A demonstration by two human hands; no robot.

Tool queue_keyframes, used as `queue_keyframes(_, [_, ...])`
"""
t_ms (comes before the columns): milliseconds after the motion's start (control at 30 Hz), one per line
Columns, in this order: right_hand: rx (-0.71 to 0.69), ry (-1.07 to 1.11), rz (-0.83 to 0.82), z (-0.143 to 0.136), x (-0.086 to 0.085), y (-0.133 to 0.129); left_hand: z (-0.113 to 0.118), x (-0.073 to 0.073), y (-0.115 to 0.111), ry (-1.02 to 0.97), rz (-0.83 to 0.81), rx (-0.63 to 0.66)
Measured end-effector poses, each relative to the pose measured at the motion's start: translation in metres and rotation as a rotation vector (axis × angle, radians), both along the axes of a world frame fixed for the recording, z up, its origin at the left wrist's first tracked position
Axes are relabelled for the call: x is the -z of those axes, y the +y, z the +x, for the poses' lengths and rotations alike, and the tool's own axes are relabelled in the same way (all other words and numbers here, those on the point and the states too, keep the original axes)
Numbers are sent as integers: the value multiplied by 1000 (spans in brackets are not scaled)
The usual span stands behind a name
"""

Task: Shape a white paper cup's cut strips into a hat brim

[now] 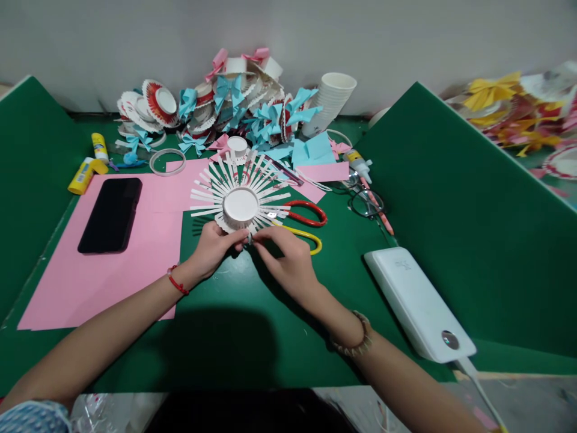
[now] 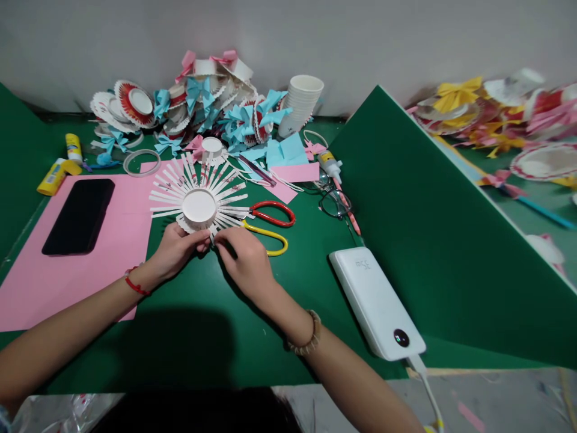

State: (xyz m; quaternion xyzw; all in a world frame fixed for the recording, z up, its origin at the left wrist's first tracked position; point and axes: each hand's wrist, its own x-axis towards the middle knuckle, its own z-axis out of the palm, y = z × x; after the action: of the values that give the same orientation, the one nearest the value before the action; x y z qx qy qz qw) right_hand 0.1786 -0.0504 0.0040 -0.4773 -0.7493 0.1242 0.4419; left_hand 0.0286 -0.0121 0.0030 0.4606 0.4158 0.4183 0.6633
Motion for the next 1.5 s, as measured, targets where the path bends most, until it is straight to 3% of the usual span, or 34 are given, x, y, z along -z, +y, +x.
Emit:
queue_keyframes(167, [-23,-161,82,2,1,0,1,0,0,-33,-27,-23])
queue_keyframes(433, [66,-332,247,-2,-4,-2,1,0,-1,-45,-34,-29])
queue_keyframes(800, [78,-340,263,-2,-3,-2,0,4,-2,142,80,-87])
queue_keyframes(933, [157,-278,261,-4,-4,-4,2,1,-4,247,155,-134])
queue_keyframes(1067, [190,-205,182,-7,-7,-5,4,-4,-6,300,289,-177])
queue_keyframes(1267, [109,57,-65,-5,-7,-2,3,-7,-7,380,353,-108])
queue_keyframes(1500, [109,362,-288,-1,-7,3,1,-10,-6,308,217,5])
